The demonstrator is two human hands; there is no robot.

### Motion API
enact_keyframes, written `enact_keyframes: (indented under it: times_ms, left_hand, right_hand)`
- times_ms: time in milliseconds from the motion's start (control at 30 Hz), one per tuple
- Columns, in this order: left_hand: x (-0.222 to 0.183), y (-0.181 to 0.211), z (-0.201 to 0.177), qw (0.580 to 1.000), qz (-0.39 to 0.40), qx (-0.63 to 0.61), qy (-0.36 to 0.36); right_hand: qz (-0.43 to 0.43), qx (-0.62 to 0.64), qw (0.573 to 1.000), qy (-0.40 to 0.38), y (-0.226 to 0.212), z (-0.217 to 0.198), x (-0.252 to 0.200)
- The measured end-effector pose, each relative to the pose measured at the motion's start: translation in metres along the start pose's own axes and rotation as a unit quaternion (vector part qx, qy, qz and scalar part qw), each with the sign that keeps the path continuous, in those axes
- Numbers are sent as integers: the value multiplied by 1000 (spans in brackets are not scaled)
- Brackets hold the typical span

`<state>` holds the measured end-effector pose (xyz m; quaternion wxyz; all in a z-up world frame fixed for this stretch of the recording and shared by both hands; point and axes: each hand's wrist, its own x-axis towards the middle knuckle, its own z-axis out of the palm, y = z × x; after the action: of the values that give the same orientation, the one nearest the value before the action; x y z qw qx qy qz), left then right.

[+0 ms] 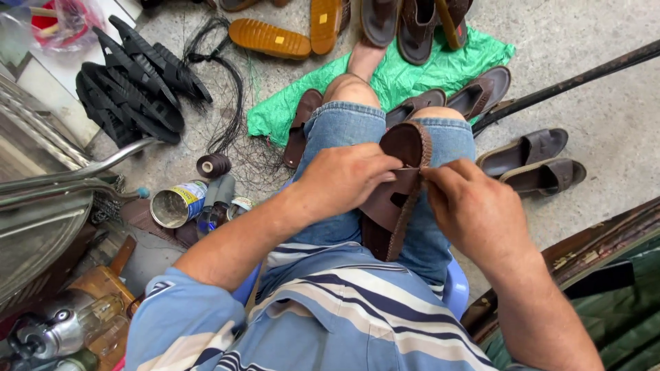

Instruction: Hand-sewing the leather components of a sandal using a needle and thread

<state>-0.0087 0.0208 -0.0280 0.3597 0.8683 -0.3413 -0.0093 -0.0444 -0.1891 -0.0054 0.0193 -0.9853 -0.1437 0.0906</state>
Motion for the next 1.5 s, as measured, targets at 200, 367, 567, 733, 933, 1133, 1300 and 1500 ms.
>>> enact_keyframes:
  times_ms: [200, 367, 567, 733, 933, 1133, 1300, 1500]
  left_hand:
    - [4, -27, -32, 982, -109, 18, -153]
    - [15, -13, -16, 806, -228, -541, -78]
    - [29, -4, 4, 886, -151, -426, -103]
    - [39, -15, -2, 971, -105, -174, -128]
    - [64, -7, -24, 968, 29, -94, -229]
    - [70, 5, -34, 952, 107, -33, -286]
    - [68, -7, -24, 945, 42, -33, -323]
    - [60, 4, -28, 948, -24, -80, -306]
  right_hand:
    - [12, 111, 993, 44, -6, -2, -7]
    - [20, 176, 980, 94, -15, 0, -15]
    - [39, 265, 953, 144, -18, 7, -20]
    - [57, 287, 940, 176, -23, 17, -23]
    - [55, 298, 933, 194, -25, 21, -24]
    - [82, 280, 951, 102, -25, 9, -28]
    - [90, 252, 948, -172, 8, -41, -30]
    - [67, 238, 965, -88, 35, -24, -45]
